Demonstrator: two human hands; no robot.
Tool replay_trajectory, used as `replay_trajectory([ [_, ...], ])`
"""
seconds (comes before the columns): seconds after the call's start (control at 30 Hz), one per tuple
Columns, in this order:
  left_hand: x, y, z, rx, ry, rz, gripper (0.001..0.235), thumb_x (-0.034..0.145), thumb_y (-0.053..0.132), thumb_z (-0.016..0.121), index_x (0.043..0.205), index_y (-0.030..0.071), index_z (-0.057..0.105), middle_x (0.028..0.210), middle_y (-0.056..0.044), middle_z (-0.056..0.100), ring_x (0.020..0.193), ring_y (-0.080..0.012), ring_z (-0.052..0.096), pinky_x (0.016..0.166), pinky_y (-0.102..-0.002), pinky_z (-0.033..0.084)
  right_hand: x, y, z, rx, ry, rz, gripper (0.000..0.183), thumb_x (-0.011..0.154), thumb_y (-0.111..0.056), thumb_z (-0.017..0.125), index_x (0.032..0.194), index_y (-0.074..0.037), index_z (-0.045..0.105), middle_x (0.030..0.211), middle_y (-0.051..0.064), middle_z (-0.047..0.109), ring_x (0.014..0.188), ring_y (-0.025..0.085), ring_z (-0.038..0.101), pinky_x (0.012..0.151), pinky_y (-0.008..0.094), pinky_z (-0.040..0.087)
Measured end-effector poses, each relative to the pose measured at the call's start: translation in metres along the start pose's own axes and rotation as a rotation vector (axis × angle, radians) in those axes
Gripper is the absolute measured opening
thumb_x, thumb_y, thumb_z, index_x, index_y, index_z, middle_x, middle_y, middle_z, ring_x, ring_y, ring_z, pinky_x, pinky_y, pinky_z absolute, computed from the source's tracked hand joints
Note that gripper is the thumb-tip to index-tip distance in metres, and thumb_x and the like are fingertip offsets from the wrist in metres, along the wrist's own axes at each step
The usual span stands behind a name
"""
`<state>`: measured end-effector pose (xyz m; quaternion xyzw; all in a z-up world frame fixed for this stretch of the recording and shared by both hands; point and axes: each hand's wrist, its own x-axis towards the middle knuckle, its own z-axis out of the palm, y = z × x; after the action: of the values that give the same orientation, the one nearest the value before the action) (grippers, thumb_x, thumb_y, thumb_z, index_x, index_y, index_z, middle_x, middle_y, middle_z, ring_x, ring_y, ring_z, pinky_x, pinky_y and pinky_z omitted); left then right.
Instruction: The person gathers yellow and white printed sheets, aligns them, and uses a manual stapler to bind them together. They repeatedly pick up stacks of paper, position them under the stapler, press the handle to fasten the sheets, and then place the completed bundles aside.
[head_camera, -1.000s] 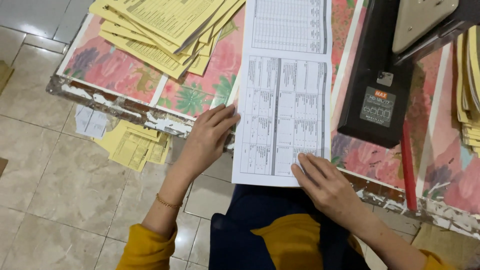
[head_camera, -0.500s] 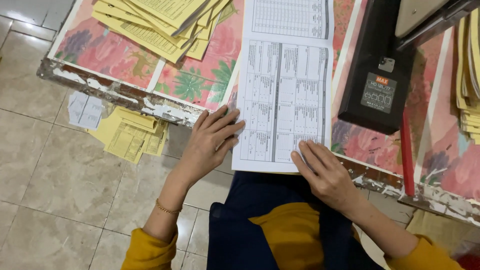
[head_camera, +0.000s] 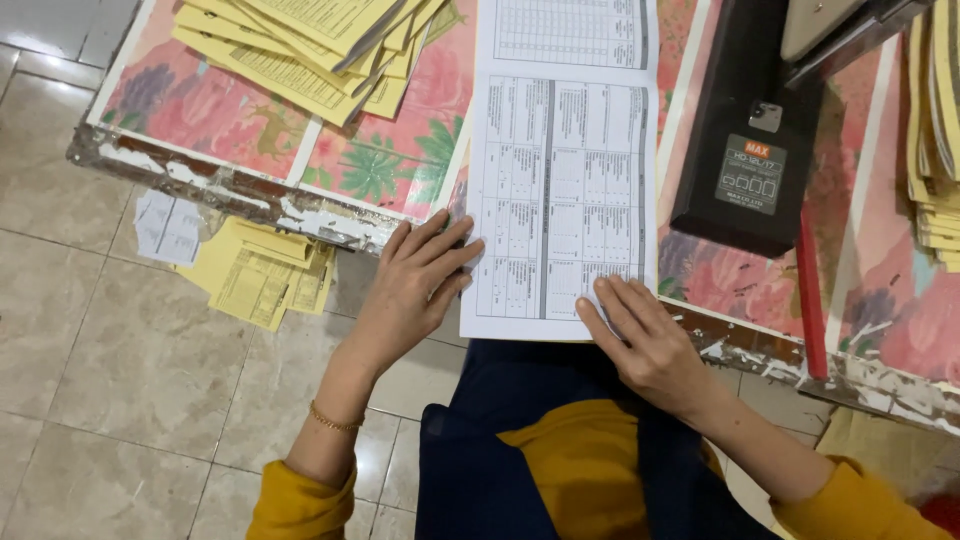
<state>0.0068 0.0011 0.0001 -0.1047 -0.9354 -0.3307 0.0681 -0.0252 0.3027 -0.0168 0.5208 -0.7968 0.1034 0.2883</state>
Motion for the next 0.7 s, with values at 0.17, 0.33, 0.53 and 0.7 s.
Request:
replay_trajectory([
  [0.17,0.004,0.006,-0.004,0.116,-0.020,0.080,0.042,0.086,-0.003,0.065,0.125,0.013,0.069,0.139,-0.011,0.060,0.137,-0.0341,0.046,0.111,-0.062,0.028,0.002,-0.002,-0.008,-0.057,-0.014,0.007,0.040,0.097,-0.028,0.056,0.125,-0.001,0.065,0.130,0.029,0.061,0.117,0.043,0.061,0.098,0.051,0.052],
  [0.33,0.027,-0.008,-0.006,0.069,-0.061,0.019,0.049,0.083,-0.016,0.051,0.114,0.016,0.071,0.114,-0.003,0.071,0.119,-0.0257,0.060,0.106,-0.049,0.041,0.011,0.021,-0.027,0.312,-0.302,0.141,0.023,0.096,-0.003,0.049,0.111,-0.004,0.067,0.100,0.016,0.069,0.099,0.035,0.068,0.089,0.043,0.056],
  [0.53,0.056,0.014,-0.038,-0.390,-0.108,-0.202,0.045,0.095,-0.002,0.043,0.139,0.007,0.050,0.100,-0.016,0.075,0.104,-0.0379,0.065,0.096,-0.054,0.046,0.050,0.102,-0.006,0.409,-0.566,0.360,0.030,0.091,-0.006,0.058,0.120,-0.003,0.064,0.089,0.022,0.073,0.084,0.039,0.074,0.079,0.046,0.059],
  [0.7,0.062,0.002,0.005,-0.196,0.350,-0.093,0.042,0.098,0.001,0.046,0.140,0.000,0.045,0.120,-0.023,0.062,0.117,-0.0413,0.056,0.101,-0.054,0.039,0.095,0.151,0.034,0.387,-0.577,0.521,0.024,0.098,-0.014,0.056,0.118,-0.007,0.066,0.087,0.016,0.074,0.082,0.038,0.073,0.078,0.046,0.057],
])
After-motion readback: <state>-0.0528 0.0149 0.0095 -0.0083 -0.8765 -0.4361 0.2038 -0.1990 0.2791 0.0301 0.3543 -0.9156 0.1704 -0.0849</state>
